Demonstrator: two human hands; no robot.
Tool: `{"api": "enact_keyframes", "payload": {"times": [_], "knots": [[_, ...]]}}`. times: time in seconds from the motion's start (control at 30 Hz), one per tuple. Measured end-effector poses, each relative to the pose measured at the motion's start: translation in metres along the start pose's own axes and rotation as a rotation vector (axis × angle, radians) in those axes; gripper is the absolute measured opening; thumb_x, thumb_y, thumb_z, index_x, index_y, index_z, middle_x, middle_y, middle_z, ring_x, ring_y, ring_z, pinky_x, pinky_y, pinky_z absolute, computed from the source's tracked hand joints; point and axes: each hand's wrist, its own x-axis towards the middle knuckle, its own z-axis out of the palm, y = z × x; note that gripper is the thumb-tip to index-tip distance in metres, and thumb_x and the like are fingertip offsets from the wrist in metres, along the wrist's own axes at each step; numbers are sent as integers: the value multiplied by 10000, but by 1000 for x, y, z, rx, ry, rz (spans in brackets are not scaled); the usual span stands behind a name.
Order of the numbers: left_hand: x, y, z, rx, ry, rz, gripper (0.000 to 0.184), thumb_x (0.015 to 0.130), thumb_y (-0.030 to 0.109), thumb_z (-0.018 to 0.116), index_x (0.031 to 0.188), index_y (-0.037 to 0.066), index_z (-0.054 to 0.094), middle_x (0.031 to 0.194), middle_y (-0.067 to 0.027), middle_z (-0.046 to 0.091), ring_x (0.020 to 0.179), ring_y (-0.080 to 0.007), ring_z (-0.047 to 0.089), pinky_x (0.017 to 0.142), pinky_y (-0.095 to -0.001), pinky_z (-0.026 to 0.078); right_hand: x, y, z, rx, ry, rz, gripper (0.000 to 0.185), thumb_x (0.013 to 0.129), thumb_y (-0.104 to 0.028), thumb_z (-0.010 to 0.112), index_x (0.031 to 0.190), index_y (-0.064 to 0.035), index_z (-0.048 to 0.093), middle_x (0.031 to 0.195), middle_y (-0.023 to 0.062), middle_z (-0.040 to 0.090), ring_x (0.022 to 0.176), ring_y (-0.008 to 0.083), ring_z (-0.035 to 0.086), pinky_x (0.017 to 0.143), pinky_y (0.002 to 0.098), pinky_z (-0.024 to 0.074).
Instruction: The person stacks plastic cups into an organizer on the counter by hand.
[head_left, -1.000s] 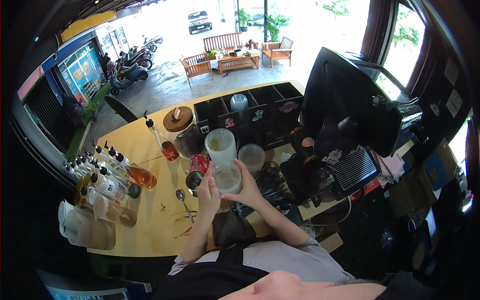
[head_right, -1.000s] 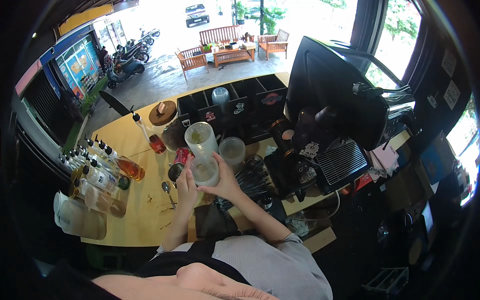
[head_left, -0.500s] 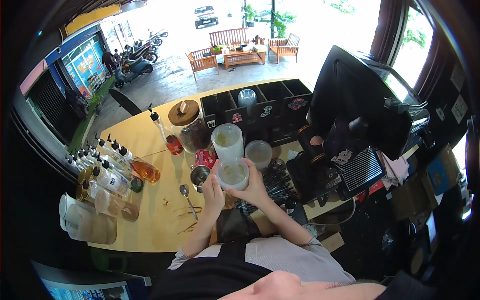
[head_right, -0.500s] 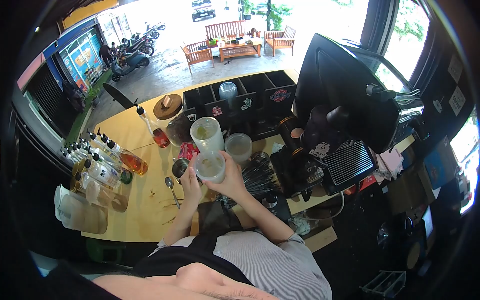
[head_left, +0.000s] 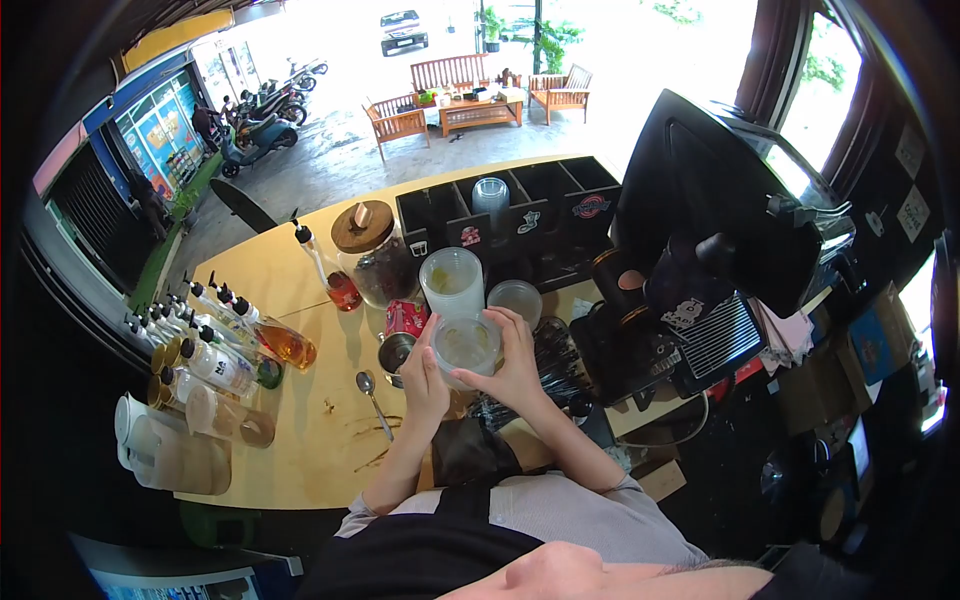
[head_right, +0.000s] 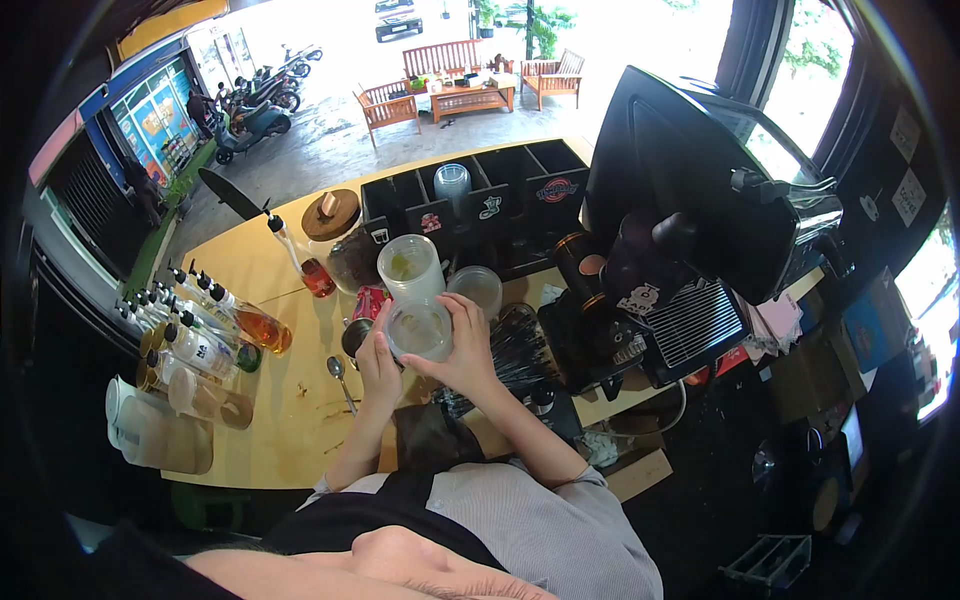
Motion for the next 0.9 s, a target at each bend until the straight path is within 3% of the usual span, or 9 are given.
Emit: {"api": "enact_keyframes", "payload": {"times": [0.3, 0.37, 0.6, 0.67, 0.73, 0.9], "knots": [[7, 5, -1, -1, 23, 37, 531, 1089, 313, 279, 1386, -63, 509, 1385, -239, 561, 1304, -358, 536, 1088, -416, 401, 8, 0, -2, 130, 34, -19, 1005, 538, -384, 954, 1359, -20, 504, 1288, 138, 510, 1210, 300, 510, 1011, 415, 447], [7, 5, -2, 13, 39, 56, 531, 1089, 315, 278, 1387, -61, 508, 1397, -237, 552, 1324, -364, 516, 1108, -425, 382, 11, -2, -4, -47, 120, -183, 1034, 546, -383, 952, 1395, -20, 486, 1284, 142, 521, 1188, 284, 532, 980, 401, 473], [10, 14, -6, 52, 35, 89, 555, 1090, 328, 254, 1393, -67, 500, 1395, -234, 552, 1326, -353, 513, 1118, -427, 373, 9, -4, -1, 179, 30, -81, 1114, 578, -295, 946, 1500, -28, 379, 1246, 143, 568, 1189, 281, 572, 1042, 395, 440], [10, 17, -6, 70, 42, 110, 584, 1095, 358, 240, 1398, -72, 493, 1381, -233, 564, 1304, -334, 537, 1104, -418, 391, 8, -7, 3, 381, 77, -3, 1139, 602, -241, 935, 1529, -23, 310, 1278, 143, 587, 1208, 265, 586, 1065, 394, 426], [9, 19, -4, -17, 46, 67, 529, 1086, 298, 259, 1398, -58, 494, 1367, -251, 566, 1283, -362, 555, 1085, -419, 412, 6, -3, 5, 407, 68, -10, 1133, 625, -222, 921, 1538, -22, 281, 1322, 151, 577, 1229, 262, 578, 1068, 392, 424], [8, 16, 2, -111, 61, 107, 536, 1088, 301, 254, 1396, -70, 488, 1329, -258, 589, 1251, -348, 583, 1051, -415, 443, 4, -5, 3, 394, -3, -62, 1073, 690, -165, 873, 1548, -19, 245, 1448, 177, 513, 1282, 266, 550, 1089, 392, 407]]}}
